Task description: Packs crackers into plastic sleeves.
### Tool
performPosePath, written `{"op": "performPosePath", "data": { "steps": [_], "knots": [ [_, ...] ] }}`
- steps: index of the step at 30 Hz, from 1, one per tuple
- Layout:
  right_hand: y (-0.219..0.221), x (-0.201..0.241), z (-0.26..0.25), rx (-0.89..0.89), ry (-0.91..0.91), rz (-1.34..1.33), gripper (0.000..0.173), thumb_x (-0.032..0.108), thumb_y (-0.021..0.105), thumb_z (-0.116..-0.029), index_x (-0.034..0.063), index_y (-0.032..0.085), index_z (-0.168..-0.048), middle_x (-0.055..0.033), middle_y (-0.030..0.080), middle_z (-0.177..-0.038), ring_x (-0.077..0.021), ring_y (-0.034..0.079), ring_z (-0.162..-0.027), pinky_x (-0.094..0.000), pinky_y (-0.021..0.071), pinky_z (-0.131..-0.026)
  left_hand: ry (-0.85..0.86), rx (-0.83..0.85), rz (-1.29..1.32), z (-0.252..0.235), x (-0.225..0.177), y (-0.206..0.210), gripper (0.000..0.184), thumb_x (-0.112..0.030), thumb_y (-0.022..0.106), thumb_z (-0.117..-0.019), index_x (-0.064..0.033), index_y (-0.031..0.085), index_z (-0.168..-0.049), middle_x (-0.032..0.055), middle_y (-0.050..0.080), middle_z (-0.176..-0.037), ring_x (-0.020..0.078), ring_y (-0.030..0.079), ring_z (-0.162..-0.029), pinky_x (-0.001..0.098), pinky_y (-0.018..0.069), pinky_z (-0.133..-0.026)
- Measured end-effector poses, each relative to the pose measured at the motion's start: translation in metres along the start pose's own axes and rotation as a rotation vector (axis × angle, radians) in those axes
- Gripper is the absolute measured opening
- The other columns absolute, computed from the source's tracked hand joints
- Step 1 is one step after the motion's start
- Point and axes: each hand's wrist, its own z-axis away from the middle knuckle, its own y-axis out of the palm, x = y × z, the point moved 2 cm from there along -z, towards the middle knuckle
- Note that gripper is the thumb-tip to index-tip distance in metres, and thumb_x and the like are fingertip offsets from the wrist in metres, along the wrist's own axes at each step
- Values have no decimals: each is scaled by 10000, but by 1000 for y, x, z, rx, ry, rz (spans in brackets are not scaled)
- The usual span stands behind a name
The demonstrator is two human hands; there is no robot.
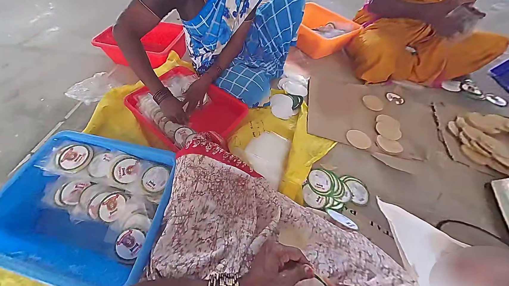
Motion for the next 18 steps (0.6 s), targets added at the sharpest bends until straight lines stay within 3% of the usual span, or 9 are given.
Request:
{"op": "performPosePath", "data": {
  "steps": [3, 6, 7, 9, 10, 11, 14, 18],
  "knots": [
    [2, -4, 0, 73, 61, 12, 170, 117, 597, -1023, 217, 659, -1146, 165, 729, -1031, 36, 683, -905, -216, 593, -812, -5, 36, -80, 0, 0, -1, 226, -128, 591, -1014, 58, 719, -996, 116, 704, -800, 107, 648, -700, 295, 539, -697],
    [6, -2, 3, 125, 129, 86, 181, -6, 575, -976, 31, 667, -1127, 63, 737, -981, 19, 685, -864, -236, 600, -798, -4, 69, -150, 3, 0, -6, 235, -141, 587, -1018, 47, 725, -994, 128, 706, -837, 138, 653, -748, 312, 539, -726],
    [5, 0, 4, 126, 144, 129, 179, 6, 582, -976, 10, 656, -1138, 42, 743, -952, 11, 691, -826, -235, 605, -764, -21, 80, -116, 5, 2, -8, 243, -158, 577, -1029, 37, 720, -1010, 108, 706, -856, 120, 656, -771, 298, 546, -743],
    [5, 4, 4, 36, 165, 189, 209, 88, 585, -1000, -3, 598, -1187, 23, 728, -864, -14, 684, -727, -240, 599, -671, -98, 115, 44, 6, 5, -12, 264, -183, 561, -1042, 40, 669, -1131, 69, 709, -927, 82, 670, -831, 277, 568, -793],
    [6, 5, 3, -60, 168, 189, 233, 125, 591, -1000, 17, 563, -1204, 51, 720, -840, -5, 677, -698, -218, 594, -641, -149, 154, 115, 7, 6, -14, 304, -193, 570, -1033, 45, 613, -1217, 63, 714, -961, 81, 679, -852, 286, 574, -810],
    [5, 5, 0, -163, 155, 174, 232, 137, 600, -986, 48, 549, -1194, 85, 716, -813, 15, 668, -668, -185, 578, -605, -202, 180, 150, 8, 6, -16, 305, -190, 585, -1019, 33, 603, -1226, 46, 711, -946, 75, 680, -838, 283, 580, -794],
    [1, 1, -4, -259, 81, 34, 164, 159, 634, -989, 146, 595, -1148, 104, 739, -874, 10, 693, -727, -157, 584, -640, -220, 168, 106, 13, 2, -17, 230, -193, 538, -1040, -25, 692, -1005, -22, 664, -796, 27, 624, -718, 231, 535, -677],
    [1, -1, -1, -219, 24, 26, 112, 125, 643, -979, 158, 687, -1076, 91, 723, -896, 3, 680, -766, -162, 583, -689, -196, 79, 23, 13, 1, -14, 259, -191, 531, -1045, -60, 721, -927, -60, 628, -729, -10, 579, -661, 188, 492, -624]
  ]
}}
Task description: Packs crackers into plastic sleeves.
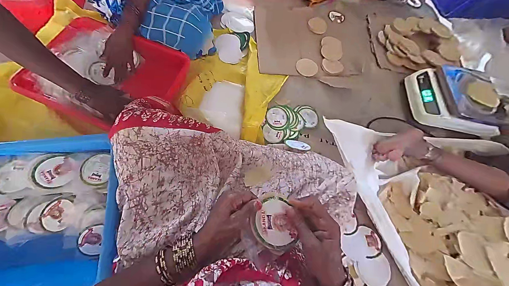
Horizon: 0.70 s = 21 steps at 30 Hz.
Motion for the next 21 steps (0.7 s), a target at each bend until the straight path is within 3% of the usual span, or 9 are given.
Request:
{"op": "performPosePath", "data": {
  "steps": [3, 11, 14, 17, 18, 21],
  "knots": [
    [-3, -4, 3, 49, -5, -15, 115, 102, 655, -967, 152, 702, -1060, 86, 719, -907, 12, 673, -774, -153, 578, -700, 0, 1, -73, -1, 1, 2, 262, -213, 541, -1038, -69, 722, -916, -72, 603, -690, -17, 546, -622, 189, 461, -588],
    [-6, -8, 2, 147, 43, -25, 60, 96, 652, -962, 123, 669, -1012, 84, 706, -841, 25, 656, -728, -138, 559, -656, 8, 34, -145, -1, 4, 2, 257, -202, 540, -1039, -42, 732, -978, -30, 672, -765, -1, 616, -698, 211, 522, -663],
    [-2, -8, 4, 173, 73, -34, 108, 119, 641, -981, 99, 655, -1086, 61, 729, -905, 0, 686, -784, -169, 587, -704, 25, 84, -123, -2, -1, 5, 254, -244, 580, -1029, -34, 719, -998, -29, 688, -811, -11, 631, -742, 203, 539, -707],
    [4, -1, 5, 75, 84, 19, 306, 195, 636, -994, 41, 587, -1254, 65, 715, -811, -2, 670, -694, -178, 576, -636, 48, 73, -98, -6, -6, 5, 240, -226, 590, -1025, -24, 719, -1014, -30, 692, -841, -17, 633, -771, 191, 538, -730],
    [3, 1, 4, 41, 74, 37, 316, 198, 635, -991, 35, 594, -1259, 77, 711, -802, 6, 666, -686, -169, 575, -629, 51, 63, -73, -6, -8, 3, 223, -189, 577, -1029, -16, 718, -1025, -25, 698, -865, -13, 644, -795, 188, 548, -747],
    [-1, 3, 5, 3, 22, 73, 165, 196, 638, -996, 71, 694, -1087, 62, 753, -904, 2, 705, -783, -167, 602, -700, 100, 42, -86, -6, -8, 0, 226, -160, 564, -1035, -5, 728, -1023, -12, 715, -887, -5, 657, -823, 196, 554, -781]
  ]
}}
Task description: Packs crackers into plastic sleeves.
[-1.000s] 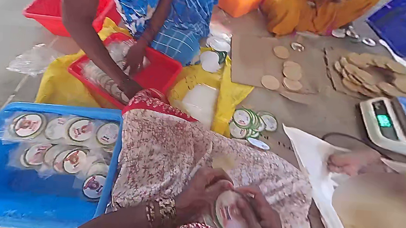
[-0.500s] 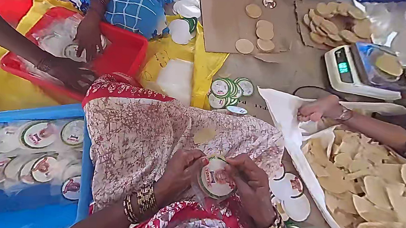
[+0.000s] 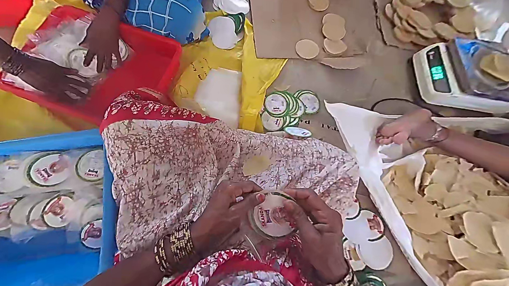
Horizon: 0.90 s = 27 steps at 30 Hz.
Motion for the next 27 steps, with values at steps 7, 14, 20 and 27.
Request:
{"op": "performPosePath", "data": {
  "steps": [7, 14, 20, 27],
  "knots": [
    [-3, 3, 5, 142, -13, -10, 113, 105, 659, -961, 57, 731, -1034, 52, 744, -881, 31, 675, -744, -139, 579, -690, 112, -13, -56, 5, 4, 8, 196, -119, 602, -1005, 14, 744, -983, 21, 736, -859, 9, 674, -813, 209, 563, -789],
    [7, 0, 10, 177, 44, -1, 199, 217, 623, -1010, 61, 675, -1121, 47, 725, -858, 11, 672, -724, -157, 579, -655, 155, -17, -124, 5, 5, 7, 228, -153, 591, -1023, 5, 741, -956, 29, 724, -829, 13, 659, -780, 205, 546, -750],
    [3, 0, 18, 32, -30, -81, 124, 108, 683, -963, 114, 735, -1076, 54, 755, -950, -12, 706, -803, -171, 605, -741, 166, -73, -39, 3, 2, 4, 197, -112, 599, -1009, 16, 742, -965, 28, 738, -878, 24, 680, -831, 222, 571, -804],
    [5, -2, 22, 211, 45, -157, 199, 217, 655, -1003, 96, 717, -1149, 29, 743, -1032, -23, 700, -886, -189, 598, -796, 178, -45, -15, 6, 4, 9, 217, -117, 580, -1026, 37, 724, -975, 32, 716, -846, 5, 651, -778, 188, 549, -744]
  ]
}}
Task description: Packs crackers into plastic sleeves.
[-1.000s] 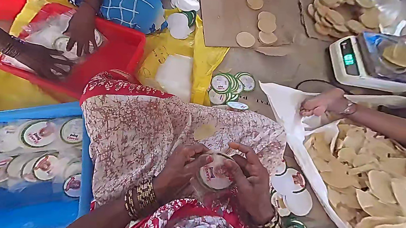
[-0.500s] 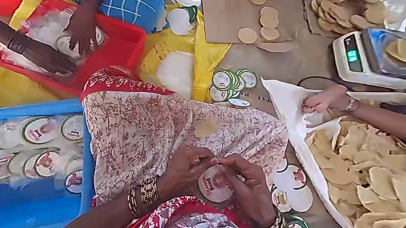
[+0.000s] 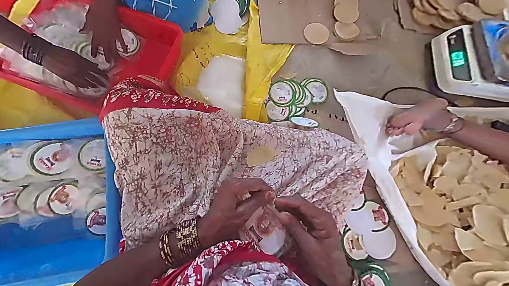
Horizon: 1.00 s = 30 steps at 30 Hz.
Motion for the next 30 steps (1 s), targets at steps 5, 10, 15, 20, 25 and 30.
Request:
{"op": "performPosePath", "data": {
  "steps": [5, 10, 15, 20, 25, 30],
  "knots": [
    [1, 4, -2, -30, -45, -88, 298, 166, 746, -935, 139, 695, -1227, 22, 743, -1115, -65, 723, -899, -222, 624, -792, 3, -218, 196, -6, -3, -6, 166, -73, 560, -1027, 14, 701, -1011, -27, 708, -922, -6, 646, -838, 184, 550, -766],
    [4, 3, -5, -24, -26, -63, 253, 59, 716, -927, 76, 705, -1179, 7, 757, -1027, -59, 724, -868, -223, 623, -790, 40, -134, 85, -6, 1, -3, 163, -60, 589, -1007, 51, 702, -973, 12, 691, -865, -30, 606, -756, 141, 513, -687],
    [-2, 3, -7, -115, -53, 14, 135, 99, 725, -939, 104, 748, -1072, 45, 763, -957, -19, 712, -795, -183, 616, -728, -26, 6, 245, -3, 4, -14, 391, -128, 644, -993, 115, 586, -1294, 85, 712, -1102, 83, 687, -947, 258, 588, -833],
    [-15, 3, -14, -209, -87, 49, 66, 193, 705, -962, 139, 721, -996, 46, 721, -965, -44, 689, -846, -191, 598, -755, -357, 118, 345, 7, 10, -22, 170, -2, 653, -924, 15, 654, -1094, 8, 725, -923, 66, 700, -814, 261, 599, -758],
    [-27, 18, -23, -170, -60, 157, 186, 404, 646, -990, 223, 690, -996, 91, 710, -1029, -47, 667, -985, -219, 559, -859, -106, 14, -164, 6, 5, -27, 192, -142, 683, -938, 23, 701, -1035, 49, 725, -872, 24, 673, -798, 205, 561, -752],
    [-4, 27, -30, -161, -130, 553, 395, 529, 723, -897, 144, 702, -982, 28, 682, -961, -43, 601, -955, -209, 491, -820, 99, 47, -409, 4, -10, -16, 166, -141, 673, -961, 14, 706, -1010, 113, 724, -874, 116, 689, -810, 250, 564, -768]
  ]
}}
